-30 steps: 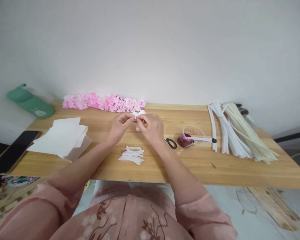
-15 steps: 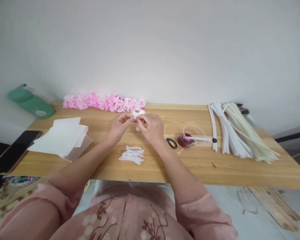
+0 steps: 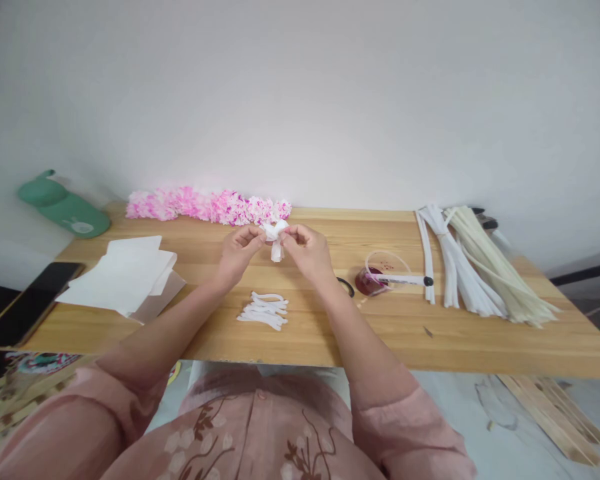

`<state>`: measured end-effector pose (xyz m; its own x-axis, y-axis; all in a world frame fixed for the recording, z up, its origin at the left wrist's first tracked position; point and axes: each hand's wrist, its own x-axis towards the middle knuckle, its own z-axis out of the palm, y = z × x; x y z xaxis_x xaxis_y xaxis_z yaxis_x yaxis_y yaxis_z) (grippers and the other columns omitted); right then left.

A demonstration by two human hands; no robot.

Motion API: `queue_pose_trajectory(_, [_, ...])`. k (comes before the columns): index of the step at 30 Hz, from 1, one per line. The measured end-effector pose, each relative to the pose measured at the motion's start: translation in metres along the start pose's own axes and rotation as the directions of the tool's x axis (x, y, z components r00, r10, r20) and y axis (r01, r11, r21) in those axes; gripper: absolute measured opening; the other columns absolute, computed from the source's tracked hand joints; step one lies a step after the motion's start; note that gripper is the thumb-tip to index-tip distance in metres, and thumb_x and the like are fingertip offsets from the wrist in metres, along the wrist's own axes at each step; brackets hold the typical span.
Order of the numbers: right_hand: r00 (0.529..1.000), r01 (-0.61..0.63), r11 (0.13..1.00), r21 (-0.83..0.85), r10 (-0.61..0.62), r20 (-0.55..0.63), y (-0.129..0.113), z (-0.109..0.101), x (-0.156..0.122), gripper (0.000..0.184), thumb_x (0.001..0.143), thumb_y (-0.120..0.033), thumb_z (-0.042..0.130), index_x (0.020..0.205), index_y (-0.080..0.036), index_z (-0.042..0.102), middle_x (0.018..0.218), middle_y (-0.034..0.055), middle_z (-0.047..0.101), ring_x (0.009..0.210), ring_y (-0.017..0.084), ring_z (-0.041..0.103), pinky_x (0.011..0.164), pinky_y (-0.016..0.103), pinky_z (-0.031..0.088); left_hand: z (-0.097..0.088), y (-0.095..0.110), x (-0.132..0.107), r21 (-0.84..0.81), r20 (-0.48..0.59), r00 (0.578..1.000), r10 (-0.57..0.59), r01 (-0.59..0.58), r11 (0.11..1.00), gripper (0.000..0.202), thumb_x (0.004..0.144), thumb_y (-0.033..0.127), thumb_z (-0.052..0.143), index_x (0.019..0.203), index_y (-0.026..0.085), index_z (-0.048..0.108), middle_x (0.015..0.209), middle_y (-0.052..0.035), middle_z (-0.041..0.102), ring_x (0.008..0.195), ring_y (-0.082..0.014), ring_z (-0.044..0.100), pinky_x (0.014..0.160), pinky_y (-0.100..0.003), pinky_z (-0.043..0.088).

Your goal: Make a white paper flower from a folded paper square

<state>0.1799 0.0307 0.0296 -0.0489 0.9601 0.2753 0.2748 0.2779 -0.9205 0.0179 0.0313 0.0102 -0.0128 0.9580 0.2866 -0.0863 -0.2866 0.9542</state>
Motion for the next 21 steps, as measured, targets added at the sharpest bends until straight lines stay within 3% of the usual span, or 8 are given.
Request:
queue_pose_trajectory(2, [1.0, 0.023, 1.0, 0.003, -0.023, -0.011, -0.001, -0.001, -0.001, 0.022, 0.081, -0.04, 0.06, 0.081, -0.02, 0.068, 0.077, 0.0006, 0.072, 0.072, 0.016, 0.064, 0.07, 0.029, 0.048, 0.0, 0.001, 0.0, 0.057, -0.008, 0.999, 0.031, -0.03, 0.998, 0.013, 0.077, 0.028, 0.066, 0.071, 0.017, 0.062, 0.072, 0.0, 0.065, 0.072, -0.0127, 0.061, 0.073, -0.025, 0.047])
queue_pose_trajectory(5, [0.987, 0.141, 0.976, -0.163, -0.151, -0.048, -0.004, -0.001, -0.004, 0.025, 0.087, -0.042, 0.057, 0.087, -0.021, 0.07, 0.083, 0.0024, 0.073, 0.077, 0.018, 0.064, 0.074, 0.031, 0.047, 0.0, 0.005, -0.002, 0.197, 0.007, 0.994, 0.112, -0.111, 0.974, 0.012, 0.078, 0.026, 0.064, 0.068, 0.018, 0.062, 0.072, 0.0, 0.066, 0.072, -0.0136, 0.06, 0.074, -0.026, 0.047])
queue_pose_trajectory(8, [0.955, 0.277, 0.887, -0.368, -0.298, 0.001, -0.002, 0.0, -0.005, 0.021, 0.087, -0.039, 0.059, 0.092, -0.022, 0.071, 0.087, 0.0033, 0.074, 0.077, 0.018, 0.064, 0.077, 0.033, 0.046, 0.001, 0.01, -0.005, 0.303, 0.056, 0.984, 0.172, -0.181, 0.936, 0.011, 0.079, 0.023, 0.062, 0.069, 0.019, 0.063, 0.071, 0.0004, 0.067, 0.071, -0.0145, 0.06, 0.072, -0.026, 0.047])
queue_pose_trajectory(11, [0.932, 0.335, 0.819, -0.467, -0.362, 0.033, 0.003, 0.002, -0.004, 0.018, 0.088, -0.031, 0.057, 0.092, -0.023, 0.073, 0.088, 0.004, 0.075, 0.078, 0.02, 0.065, 0.079, 0.035, 0.045, 0.001, 0.014, -0.006, 0.349, 0.08, 0.979, 0.189, -0.205, 0.914, 0.01, 0.079, 0.021, 0.061, 0.069, 0.019, 0.063, 0.071, 0.0003, 0.067, 0.071, -0.0151, 0.061, 0.071, -0.026, 0.046])
queue_pose_trajectory(14, [0.948, 0.289, 0.863, -0.414, -0.317, 0.0, 0.005, 0.003, -0.003, 0.019, 0.088, -0.03, 0.055, 0.089, -0.023, 0.073, 0.086, 0.0036, 0.075, 0.077, 0.02, 0.065, 0.075, 0.033, 0.046, 0.0, 0.012, -0.005, 0.343, 0.065, 0.981, 0.185, -0.196, 0.919, 0.01, 0.079, 0.021, 0.06, 0.069, 0.019, 0.063, 0.072, 0.0003, 0.067, 0.071, -0.015, 0.06, 0.072, -0.026, 0.046])
queue_pose_trajectory(18, [0.986, 0.153, 0.969, -0.192, -0.163, -0.035, 0.006, 0.002, -0.002, 0.019, 0.084, -0.034, 0.058, 0.089, -0.021, 0.071, 0.083, 0.0023, 0.074, 0.074, 0.017, 0.065, 0.07, 0.029, 0.048, -0.002, 0.003, -0.003, 0.246, 0.028, 0.988, 0.151, -0.153, 0.957, 0.011, 0.08, 0.024, 0.062, 0.071, 0.018, 0.062, 0.072, 0.0005, 0.065, 0.073, -0.0135, 0.059, 0.073, -0.025, 0.045])
queue_pose_trajectory(21, [0.997, 0.08, 0.996, -0.027, -0.081, -0.016, 0.009, 0.001, 0.001, 0.022, 0.084, -0.038, 0.058, 0.089, -0.02, 0.069, 0.083, 0.0014, 0.074, 0.073, 0.016, 0.065, 0.07, 0.028, 0.048, -0.003, -0.002, -0.001, 0.136, -0.007, 0.996, 0.088, -0.087, 0.987, 0.012, 0.079, 0.027, 0.064, 0.073, 0.018, 0.062, 0.073, 0.0009, 0.064, 0.072, -0.0122, 0.058, 0.074, -0.025, 0.045])
